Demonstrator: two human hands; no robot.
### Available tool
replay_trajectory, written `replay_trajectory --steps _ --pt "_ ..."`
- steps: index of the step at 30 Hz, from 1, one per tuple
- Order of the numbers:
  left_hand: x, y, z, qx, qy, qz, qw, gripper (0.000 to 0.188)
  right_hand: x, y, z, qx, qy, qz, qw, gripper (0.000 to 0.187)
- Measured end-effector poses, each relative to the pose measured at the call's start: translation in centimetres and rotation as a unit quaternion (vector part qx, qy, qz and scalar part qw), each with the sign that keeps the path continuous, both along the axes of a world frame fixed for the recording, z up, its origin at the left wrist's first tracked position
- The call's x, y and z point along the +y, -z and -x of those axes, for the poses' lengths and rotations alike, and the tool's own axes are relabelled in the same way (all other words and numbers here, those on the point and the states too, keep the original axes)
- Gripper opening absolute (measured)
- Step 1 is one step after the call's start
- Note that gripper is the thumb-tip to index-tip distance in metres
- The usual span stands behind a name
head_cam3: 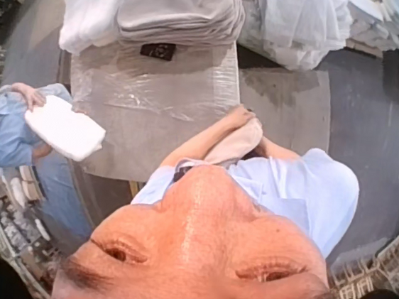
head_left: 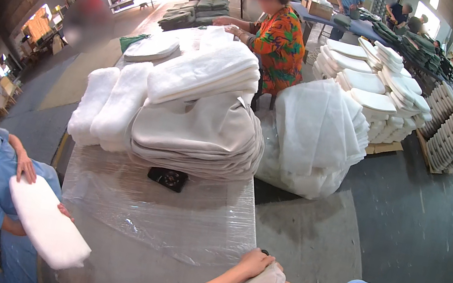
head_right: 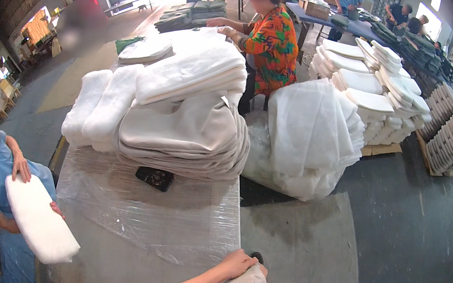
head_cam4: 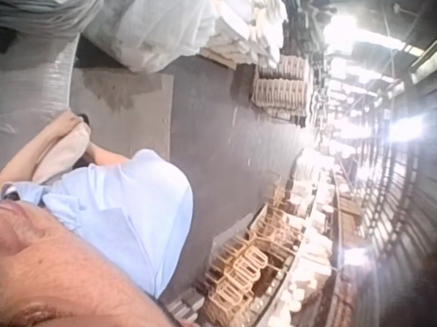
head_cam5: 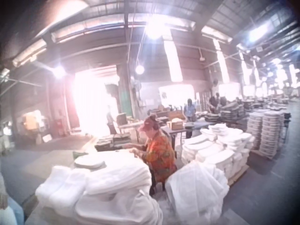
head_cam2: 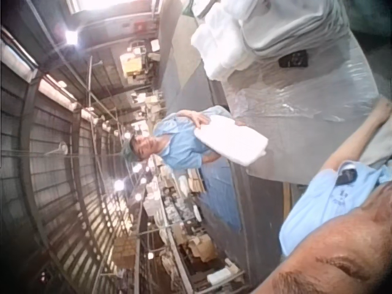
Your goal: The person repeatedly inserts white foam cushions into light gray fabric covers at a work table, then places the finished units onto a nearby pallet. Coworkers handle similar items across the table.
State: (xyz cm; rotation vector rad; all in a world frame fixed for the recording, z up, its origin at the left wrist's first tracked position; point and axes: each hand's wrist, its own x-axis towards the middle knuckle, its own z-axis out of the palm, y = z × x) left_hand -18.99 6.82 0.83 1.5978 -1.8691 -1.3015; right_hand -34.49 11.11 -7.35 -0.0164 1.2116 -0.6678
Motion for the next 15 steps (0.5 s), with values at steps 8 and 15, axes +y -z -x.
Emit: replay_trajectory --steps 8,15 --pt "8.4 -2.6 -8.7 0.007 -0.054 -0.191 0.98 0.052 -0.1 0.0 -0.7 -0.022 -0.024 0.003 0.999 0.038" --pt "12.5 -4.3 -7.6 -0.015 -0.108 -0.07 0.992 0.048 -0.7 -0.8 -1.0 -0.008 -0.09 0.005 0.996 0.039"
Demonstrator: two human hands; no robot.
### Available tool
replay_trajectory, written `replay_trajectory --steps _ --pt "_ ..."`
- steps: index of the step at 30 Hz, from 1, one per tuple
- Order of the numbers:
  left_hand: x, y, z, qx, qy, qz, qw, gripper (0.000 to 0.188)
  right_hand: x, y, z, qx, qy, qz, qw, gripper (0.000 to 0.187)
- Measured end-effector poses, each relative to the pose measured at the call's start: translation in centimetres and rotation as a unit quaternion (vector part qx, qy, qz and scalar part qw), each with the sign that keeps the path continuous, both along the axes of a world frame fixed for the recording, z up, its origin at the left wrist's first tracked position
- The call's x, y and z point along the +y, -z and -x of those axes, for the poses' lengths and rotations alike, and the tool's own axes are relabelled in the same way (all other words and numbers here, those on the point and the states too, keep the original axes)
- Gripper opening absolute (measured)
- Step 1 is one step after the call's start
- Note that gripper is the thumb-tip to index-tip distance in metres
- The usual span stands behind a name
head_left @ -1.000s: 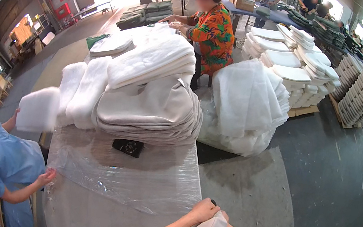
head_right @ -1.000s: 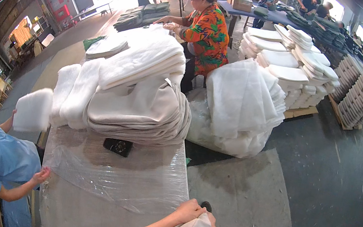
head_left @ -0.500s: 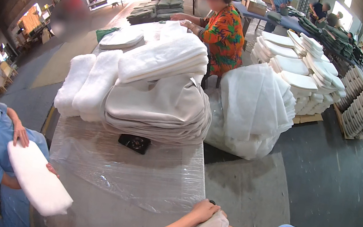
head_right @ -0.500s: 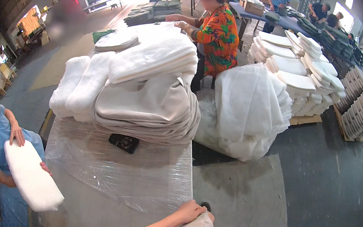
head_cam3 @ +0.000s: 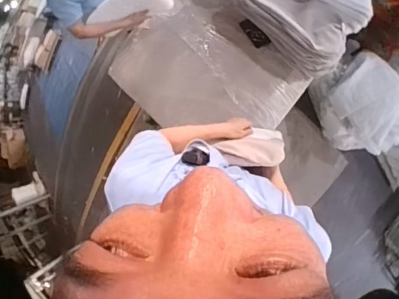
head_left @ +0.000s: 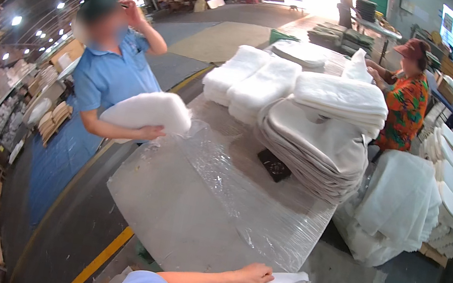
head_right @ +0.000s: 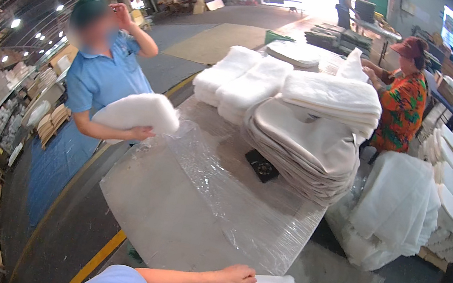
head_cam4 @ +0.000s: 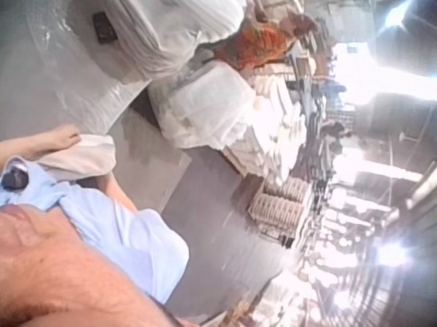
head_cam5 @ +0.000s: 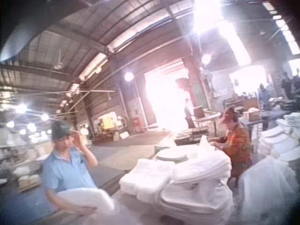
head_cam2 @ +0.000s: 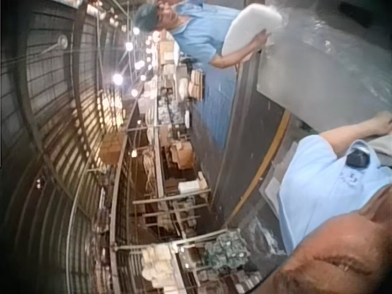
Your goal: The person repeatedly inserts white foam cushions into light gray fabric covers at a work table, then places the finished units onto a nearby pallet. Coworkers handle similar items across the table.
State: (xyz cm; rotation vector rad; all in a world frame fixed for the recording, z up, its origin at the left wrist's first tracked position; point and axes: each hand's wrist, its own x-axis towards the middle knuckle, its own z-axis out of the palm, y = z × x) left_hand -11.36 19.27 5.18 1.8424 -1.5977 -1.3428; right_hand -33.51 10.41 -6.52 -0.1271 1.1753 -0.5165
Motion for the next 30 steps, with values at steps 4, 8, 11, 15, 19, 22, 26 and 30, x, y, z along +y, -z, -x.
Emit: replay_trajectory --steps 4,8,11,15,19,22,26,30 --pt "3.3 -2.0 -1.4 0.015 -0.045 -0.049 0.998 0.051 -0.3 -0.3 0.3 0.006 -0.018 -0.005 1.0 0.039" --pt "7.2 -4.1 -3.6 0.025 -0.013 -0.132 0.991 0.056 -0.7 -0.6 -0.2 0.006 -0.037 0.003 0.999 0.04" --pt "8.4 -4.8 -3.8 0.029 0.001 -0.094 0.995 0.049 -1.0 -0.5 -0.6 0.012 -0.044 0.001 0.999 0.04" --pt "9.6 -4.0 -2.9 0.065 -0.078 -0.103 0.99 0.043 -0.4 -0.4 -0.1 0.014 -0.047 -0.005 0.999 0.041" --pt "8.9 -2.3 -2.4 -0.017 -0.104 -0.067 0.992 0.038 -0.3 0.9 0.8 -0.009 -0.05 -0.001 0.999 0.041" --pt "9.9 0.3 -2.7 -0.014 -0.144 -0.065 0.987 0.036 0.7 1.3 1.9 0.004 -0.064 -0.022 0.998 0.041" --pt "8.8 -4.4 -2.5 0.077 -0.233 -0.111 0.963 0.025 2.4 1.3 3.9 0.028 -0.03 -0.056 0.998 0.042" --pt "8.1 -5.4 -3.0 0.105 -0.218 -0.14 0.96 0.029 3.0 0.6 3.9 0.038 -0.013 -0.066 0.997 0.043"
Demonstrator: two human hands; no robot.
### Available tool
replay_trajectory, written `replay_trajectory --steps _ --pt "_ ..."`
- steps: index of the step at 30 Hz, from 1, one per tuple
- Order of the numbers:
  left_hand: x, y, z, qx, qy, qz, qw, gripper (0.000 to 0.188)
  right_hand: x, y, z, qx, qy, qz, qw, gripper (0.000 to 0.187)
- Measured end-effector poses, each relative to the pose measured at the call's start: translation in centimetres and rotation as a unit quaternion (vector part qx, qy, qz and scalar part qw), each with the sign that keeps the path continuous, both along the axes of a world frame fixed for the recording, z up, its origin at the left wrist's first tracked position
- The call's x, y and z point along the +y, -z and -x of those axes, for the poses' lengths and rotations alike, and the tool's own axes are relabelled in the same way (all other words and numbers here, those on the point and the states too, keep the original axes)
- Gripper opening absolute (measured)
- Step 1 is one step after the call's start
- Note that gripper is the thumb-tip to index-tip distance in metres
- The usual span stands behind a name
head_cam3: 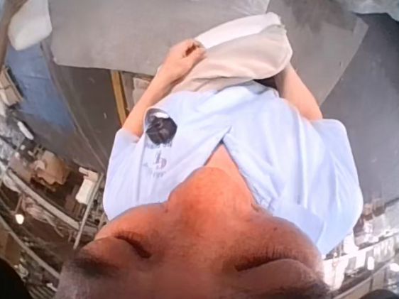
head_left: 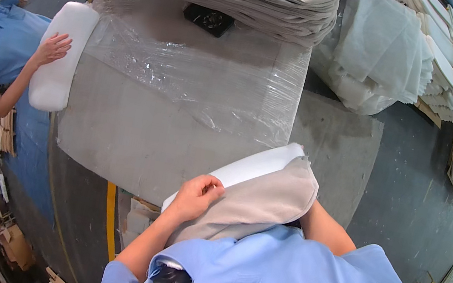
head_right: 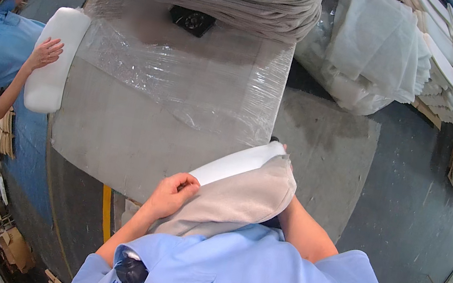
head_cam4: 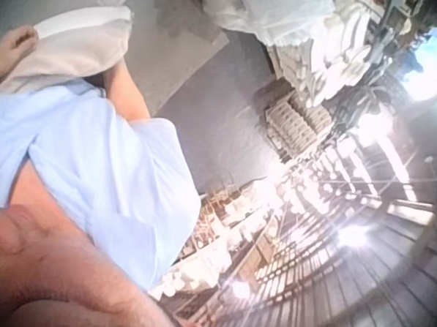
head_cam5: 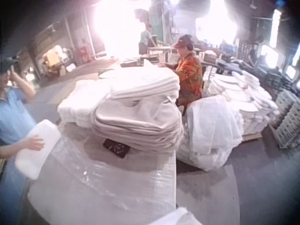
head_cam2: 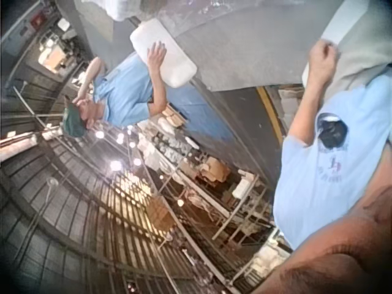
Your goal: The person repeatedly inserts white foam cushions into light gray fabric covers at a work table, then places the finished units onto a nearby pallet. Coworkers handle similar items across the table.
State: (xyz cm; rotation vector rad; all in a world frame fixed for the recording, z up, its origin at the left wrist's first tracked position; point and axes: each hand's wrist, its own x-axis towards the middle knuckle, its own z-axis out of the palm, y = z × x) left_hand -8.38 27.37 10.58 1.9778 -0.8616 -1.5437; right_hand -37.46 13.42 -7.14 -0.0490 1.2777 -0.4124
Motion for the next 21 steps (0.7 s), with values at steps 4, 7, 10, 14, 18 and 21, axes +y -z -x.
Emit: replay_trajectory --steps 4,7,10,14,18,21 --pt "-0.9 -1.1 0.2 -0.013 0.065 -0.033 0.997 0.032 -0.2 0.3 -0.1 0.0 -0.004 -0.003 1.0 0.043" --pt "-1.0 -0.3 0.2 0.011 0.059 -0.072 0.996 0.03 -0.8 0.3 -0.9 0.0 -0.016 -0.003 1.0 0.044" --pt "0.7 1.4 -0.4 -0.016 0.01 -0.016 1.0 0.024 -1.0 0.2 -1.4 0.001 -0.032 -0.005 0.999 0.044" --pt "5.7 1.6 -4.1 -0.119 -0.02 -0.015 0.993 0.023 -2.2 -0.8 -1.4 0.021 -0.053 0.004 0.998 0.045" --pt "12.3 -0.5 -6.3 -0.087 -0.015 -0.077 0.993 0.03 -7.6 -3.2 2.1 0.182 -0.149 0.168 0.957 0.044" --pt "16.3 0.3 -5.7 -0.091 -0.056 -0.054 0.993 0.036 -10.0 -10.5 0.7 0.168 -0.188 0.303 0.919 0.037"
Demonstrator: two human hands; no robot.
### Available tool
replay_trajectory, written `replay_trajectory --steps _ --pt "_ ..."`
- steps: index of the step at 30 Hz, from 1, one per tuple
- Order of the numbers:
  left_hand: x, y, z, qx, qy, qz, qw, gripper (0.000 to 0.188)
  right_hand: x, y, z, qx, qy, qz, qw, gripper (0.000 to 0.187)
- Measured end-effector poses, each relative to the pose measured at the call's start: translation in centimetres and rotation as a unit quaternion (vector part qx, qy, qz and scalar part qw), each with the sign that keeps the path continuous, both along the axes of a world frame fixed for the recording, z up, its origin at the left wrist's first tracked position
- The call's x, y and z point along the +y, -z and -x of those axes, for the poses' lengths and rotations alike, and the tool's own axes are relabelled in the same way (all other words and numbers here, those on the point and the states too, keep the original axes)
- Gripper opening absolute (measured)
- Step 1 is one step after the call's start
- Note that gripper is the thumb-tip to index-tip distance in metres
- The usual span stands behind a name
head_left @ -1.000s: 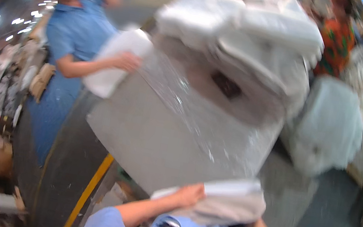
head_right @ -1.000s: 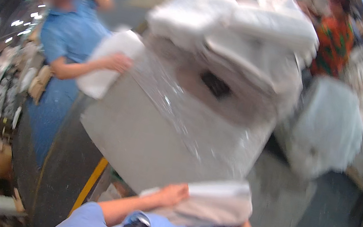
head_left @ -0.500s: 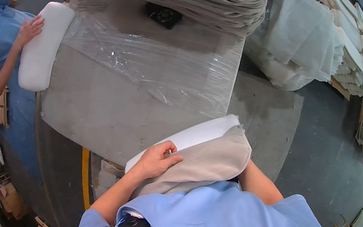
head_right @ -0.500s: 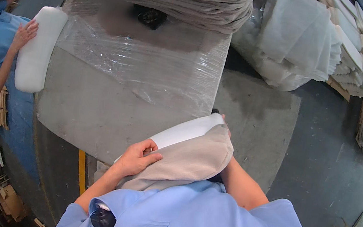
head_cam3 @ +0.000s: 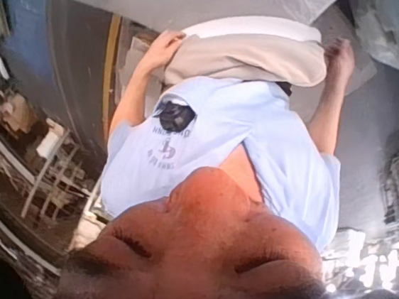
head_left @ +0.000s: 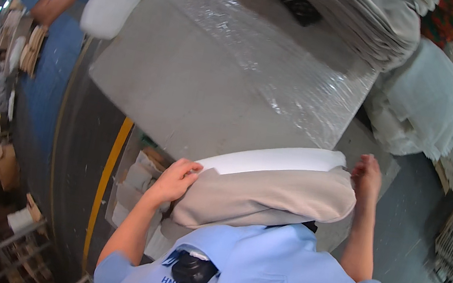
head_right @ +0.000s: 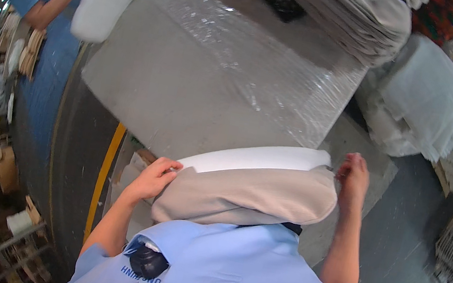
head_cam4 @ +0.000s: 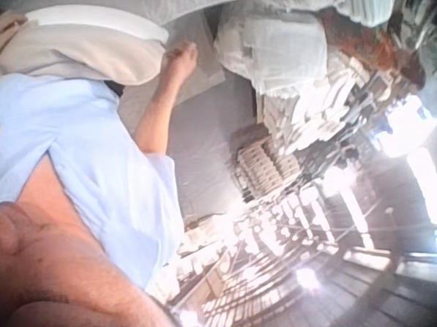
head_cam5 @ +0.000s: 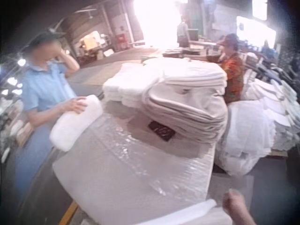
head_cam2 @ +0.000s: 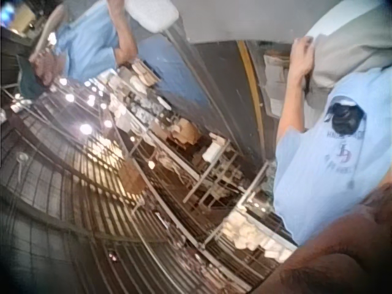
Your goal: The person repeatedly inserts white foam cushions into light gray fabric covers at a work table, then places the finished units onto a nearby pallet. Coworkers handle similar items across the table.
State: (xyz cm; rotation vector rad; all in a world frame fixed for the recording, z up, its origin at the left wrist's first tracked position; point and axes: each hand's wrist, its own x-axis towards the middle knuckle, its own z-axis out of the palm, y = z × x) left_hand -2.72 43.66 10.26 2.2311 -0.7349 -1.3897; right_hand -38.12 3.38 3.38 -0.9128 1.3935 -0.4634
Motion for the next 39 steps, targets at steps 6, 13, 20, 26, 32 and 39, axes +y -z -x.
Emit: replay_trajectory --steps 6,13,20,26,32,39 --pt "-1.9 0.3 1.3 -0.031 0.008 0.038 0.999 0.029 3.2 -12.1 -5.0 -0.024 -0.342 0.171 0.924 0.026" --pt "-2.1 2.1 2.1 -0.088 -0.02 0.104 0.99 0.022 12.9 -16.4 -9.6 0.015 -0.637 0.371 0.675 0.038" --pt "-4.0 1.4 1.4 0.001 -0.03 0.022 0.999 0.032 13.3 -15.1 -8.7 0.026 -0.627 0.415 0.659 0.041" --pt "-5.2 1.4 -1.0 0.105 0.102 -0.048 0.988 0.041 12.6 -15.2 -9.3 0.012 -0.618 0.387 0.685 0.036" --pt "-4.1 3.6 1.0 -0.067 -0.023 0.116 0.991 0.037 12.4 -14.0 -9.8 -0.01 -0.601 0.4 0.692 0.022" --pt "-4.1 7.9 -0.2 -0.242 -0.213 0.108 0.94 0.036 12.0 -13.1 -10.1 -0.042 -0.618 0.394 0.68 0.018"
